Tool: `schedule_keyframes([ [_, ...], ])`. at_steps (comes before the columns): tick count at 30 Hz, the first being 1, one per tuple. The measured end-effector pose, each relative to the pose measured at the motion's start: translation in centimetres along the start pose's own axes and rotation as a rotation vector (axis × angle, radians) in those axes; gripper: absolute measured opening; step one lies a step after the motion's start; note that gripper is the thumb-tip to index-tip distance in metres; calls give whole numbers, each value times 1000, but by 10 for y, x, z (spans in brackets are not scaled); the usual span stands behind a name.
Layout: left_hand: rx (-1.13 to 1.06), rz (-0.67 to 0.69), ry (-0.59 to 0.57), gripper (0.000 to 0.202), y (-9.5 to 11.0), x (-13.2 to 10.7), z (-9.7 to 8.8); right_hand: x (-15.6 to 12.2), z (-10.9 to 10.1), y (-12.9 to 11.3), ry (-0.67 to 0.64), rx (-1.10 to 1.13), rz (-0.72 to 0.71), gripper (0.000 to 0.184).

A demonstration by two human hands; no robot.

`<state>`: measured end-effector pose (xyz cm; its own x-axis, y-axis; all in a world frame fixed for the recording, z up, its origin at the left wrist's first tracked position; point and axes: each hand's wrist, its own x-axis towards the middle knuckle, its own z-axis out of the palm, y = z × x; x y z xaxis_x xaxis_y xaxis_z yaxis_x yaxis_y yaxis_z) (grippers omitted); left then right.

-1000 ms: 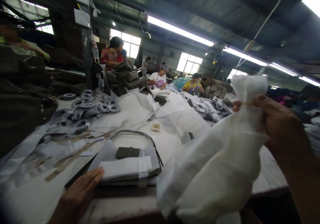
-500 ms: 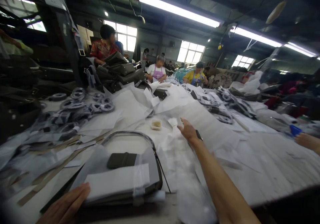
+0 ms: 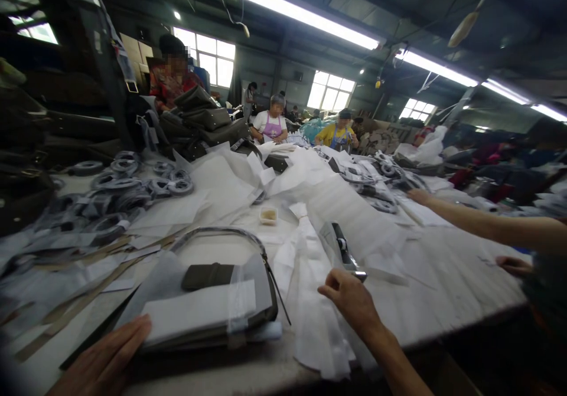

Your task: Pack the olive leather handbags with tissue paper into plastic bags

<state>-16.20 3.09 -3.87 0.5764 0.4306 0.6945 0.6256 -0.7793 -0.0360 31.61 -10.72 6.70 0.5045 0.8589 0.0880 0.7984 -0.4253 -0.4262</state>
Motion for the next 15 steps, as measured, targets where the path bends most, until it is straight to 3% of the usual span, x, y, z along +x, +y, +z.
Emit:
schedule_keyframes([
  [4, 15, 33, 27, 59, 1, 0, -1, -10, 33, 12, -10, 81, 10, 11],
  [7, 23, 43, 27, 57, 0, 0, -1, -9, 42, 17, -5, 104, -6, 19],
  [11, 11, 42, 37, 55, -2, -1, 2, -5, 26, 16, 45, 114, -33, 28],
  [15, 9, 59, 54, 53, -5, -3, 5, 3, 6, 7, 177, 112, -60, 32],
])
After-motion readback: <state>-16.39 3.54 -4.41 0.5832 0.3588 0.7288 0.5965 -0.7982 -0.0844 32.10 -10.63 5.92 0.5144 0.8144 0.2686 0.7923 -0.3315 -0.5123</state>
